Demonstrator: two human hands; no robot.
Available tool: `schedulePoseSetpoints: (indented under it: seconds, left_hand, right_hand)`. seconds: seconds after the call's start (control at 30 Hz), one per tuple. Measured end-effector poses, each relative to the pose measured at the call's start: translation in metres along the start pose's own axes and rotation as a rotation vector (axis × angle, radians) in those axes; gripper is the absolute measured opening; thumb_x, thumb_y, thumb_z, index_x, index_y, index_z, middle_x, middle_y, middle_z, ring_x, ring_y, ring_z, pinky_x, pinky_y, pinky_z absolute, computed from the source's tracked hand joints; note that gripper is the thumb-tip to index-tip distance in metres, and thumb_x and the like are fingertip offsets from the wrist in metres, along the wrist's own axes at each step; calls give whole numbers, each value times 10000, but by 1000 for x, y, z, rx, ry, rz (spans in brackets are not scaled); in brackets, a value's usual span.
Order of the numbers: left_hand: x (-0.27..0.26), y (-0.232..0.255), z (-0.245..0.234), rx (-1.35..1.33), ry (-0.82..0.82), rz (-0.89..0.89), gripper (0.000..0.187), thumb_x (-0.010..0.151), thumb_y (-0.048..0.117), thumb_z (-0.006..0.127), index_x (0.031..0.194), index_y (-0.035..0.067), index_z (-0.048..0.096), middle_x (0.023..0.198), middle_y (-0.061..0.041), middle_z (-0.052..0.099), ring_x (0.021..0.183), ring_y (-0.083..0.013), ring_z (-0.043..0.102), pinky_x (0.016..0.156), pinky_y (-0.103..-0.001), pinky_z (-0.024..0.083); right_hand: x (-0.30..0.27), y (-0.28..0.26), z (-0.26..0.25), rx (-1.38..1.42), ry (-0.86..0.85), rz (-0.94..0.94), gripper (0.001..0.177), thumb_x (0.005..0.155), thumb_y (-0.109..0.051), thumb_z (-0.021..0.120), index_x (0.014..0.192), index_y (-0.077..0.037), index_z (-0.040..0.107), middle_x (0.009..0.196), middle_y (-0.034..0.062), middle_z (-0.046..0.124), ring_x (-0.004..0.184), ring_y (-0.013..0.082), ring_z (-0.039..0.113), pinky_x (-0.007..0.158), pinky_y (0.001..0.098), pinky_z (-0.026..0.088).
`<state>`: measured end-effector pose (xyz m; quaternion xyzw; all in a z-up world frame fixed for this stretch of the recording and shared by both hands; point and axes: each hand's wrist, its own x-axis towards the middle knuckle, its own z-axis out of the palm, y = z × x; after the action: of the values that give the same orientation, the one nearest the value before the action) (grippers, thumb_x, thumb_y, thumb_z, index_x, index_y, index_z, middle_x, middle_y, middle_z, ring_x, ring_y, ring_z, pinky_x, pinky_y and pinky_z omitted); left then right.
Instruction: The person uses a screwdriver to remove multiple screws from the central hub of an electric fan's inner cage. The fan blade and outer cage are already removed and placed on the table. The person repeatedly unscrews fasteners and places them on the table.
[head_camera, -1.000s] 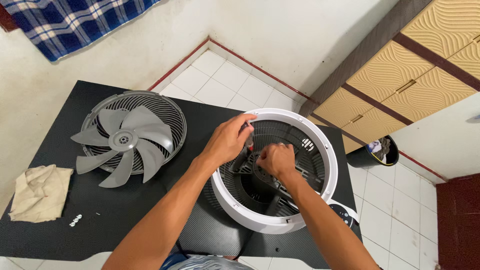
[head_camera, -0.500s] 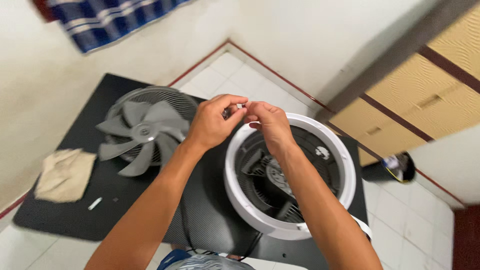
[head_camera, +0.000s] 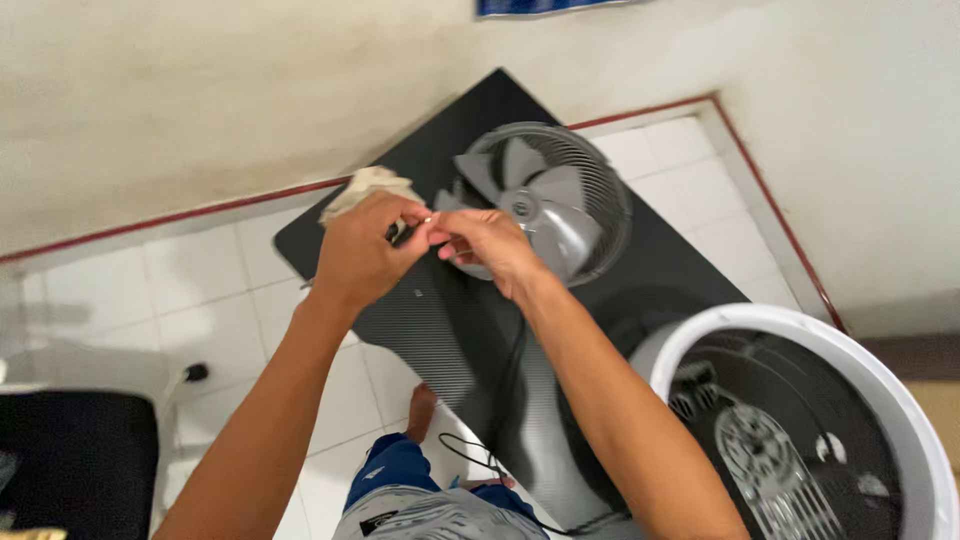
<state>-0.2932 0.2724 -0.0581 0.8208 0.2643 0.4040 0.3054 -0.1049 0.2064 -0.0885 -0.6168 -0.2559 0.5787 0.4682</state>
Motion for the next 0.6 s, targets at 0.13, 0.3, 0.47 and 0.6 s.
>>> schedulePoseSetpoints:
  seconds: [0.13, 0.3, 0.47, 0.6]
  left_hand:
    - [-48, -58, -6, 122, 21, -200, 184, 817, 172, 796, 958, 93, 709, 868, -58, 703, 748, -251, 701, 643, -374, 548]
    - [-105, -116, 20, 301, -73, -542, 133, 811, 187, 776, 859, 108, 680, 805, -62, 691, 683, -283, 695, 582, -432, 531]
    - [-135, -168, 53, 471, -181, -595, 86, 840, 186, 726, 873, 123, 676, 841, -87, 701, 665, -341, 695, 581, -459, 553]
    - [-140, -191, 66, 507, -234, -630, 94, 858, 196, 711, 865, 111, 672, 836, -106, 700, 666, -342, 702, 581, -461, 563]
  right_hand:
    - [45, 61, 37, -126, -15, -15, 297, 856, -317, 752, 989, -60, 819, 855, 6, 789, 679, 76, 643, 642, 242, 512]
    - [56, 132, 46, -678, 274, 32, 312, 835, -376, 780, 961, -96, 837, 867, 67, 781, 781, 199, 727, 734, 336, 561]
    - [65, 166, 54, -1047, 405, 122, 326, 828, -412, 763, 1014, -148, 808, 970, 105, 776, 933, 323, 736, 862, 432, 555]
    - [72, 177, 61, -1183, 404, 20, 322, 833, -412, 754, 988, -134, 803, 985, 116, 771, 930, 338, 731, 845, 452, 558]
